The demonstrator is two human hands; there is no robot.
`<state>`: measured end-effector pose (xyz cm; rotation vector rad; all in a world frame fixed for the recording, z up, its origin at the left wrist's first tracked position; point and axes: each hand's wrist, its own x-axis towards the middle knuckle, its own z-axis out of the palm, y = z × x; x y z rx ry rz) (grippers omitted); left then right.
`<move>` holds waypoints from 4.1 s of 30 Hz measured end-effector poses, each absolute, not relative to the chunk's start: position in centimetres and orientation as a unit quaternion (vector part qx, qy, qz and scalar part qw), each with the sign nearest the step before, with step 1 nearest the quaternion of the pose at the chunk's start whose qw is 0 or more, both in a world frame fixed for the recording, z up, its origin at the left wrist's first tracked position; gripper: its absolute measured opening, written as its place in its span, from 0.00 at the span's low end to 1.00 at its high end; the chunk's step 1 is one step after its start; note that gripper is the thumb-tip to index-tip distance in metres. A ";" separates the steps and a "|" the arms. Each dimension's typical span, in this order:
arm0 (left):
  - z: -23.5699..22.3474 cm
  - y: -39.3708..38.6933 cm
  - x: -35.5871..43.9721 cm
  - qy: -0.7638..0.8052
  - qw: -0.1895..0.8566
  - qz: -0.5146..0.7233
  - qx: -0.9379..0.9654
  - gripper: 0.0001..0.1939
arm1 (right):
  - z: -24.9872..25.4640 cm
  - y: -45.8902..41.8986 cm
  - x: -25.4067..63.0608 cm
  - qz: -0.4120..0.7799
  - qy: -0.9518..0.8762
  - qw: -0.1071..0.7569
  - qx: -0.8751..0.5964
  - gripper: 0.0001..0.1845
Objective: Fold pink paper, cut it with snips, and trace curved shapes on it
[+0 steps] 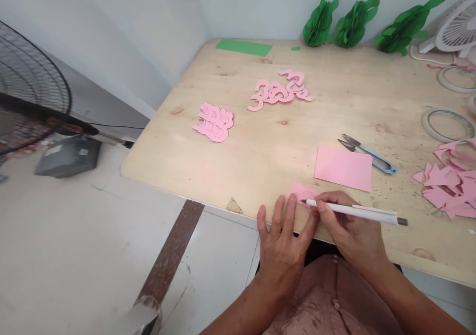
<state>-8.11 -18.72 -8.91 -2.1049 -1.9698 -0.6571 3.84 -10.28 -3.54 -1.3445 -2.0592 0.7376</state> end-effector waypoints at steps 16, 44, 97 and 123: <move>-9.1 -18.8 -8.1 -0.665 0.085 -0.230 -0.706 0.26 | -3.6 -10.4 4.0 0.273 -0.784 0.272 -0.486 0.11; -9.0 -18.8 -8.1 -0.664 0.088 -0.226 -0.707 0.26 | -3.7 -10.4 3.9 0.284 -0.775 0.279 -0.491 0.10; -9.0 -18.8 -8.2 -0.662 0.084 -0.223 -0.711 0.26 | -3.9 -10.6 4.1 0.277 -0.766 0.292 -0.501 0.11; -9.0 -18.8 -8.2 -0.662 0.091 -0.215 -0.712 0.28 | -4.1 -10.9 4.2 0.260 -0.757 0.294 -0.522 0.11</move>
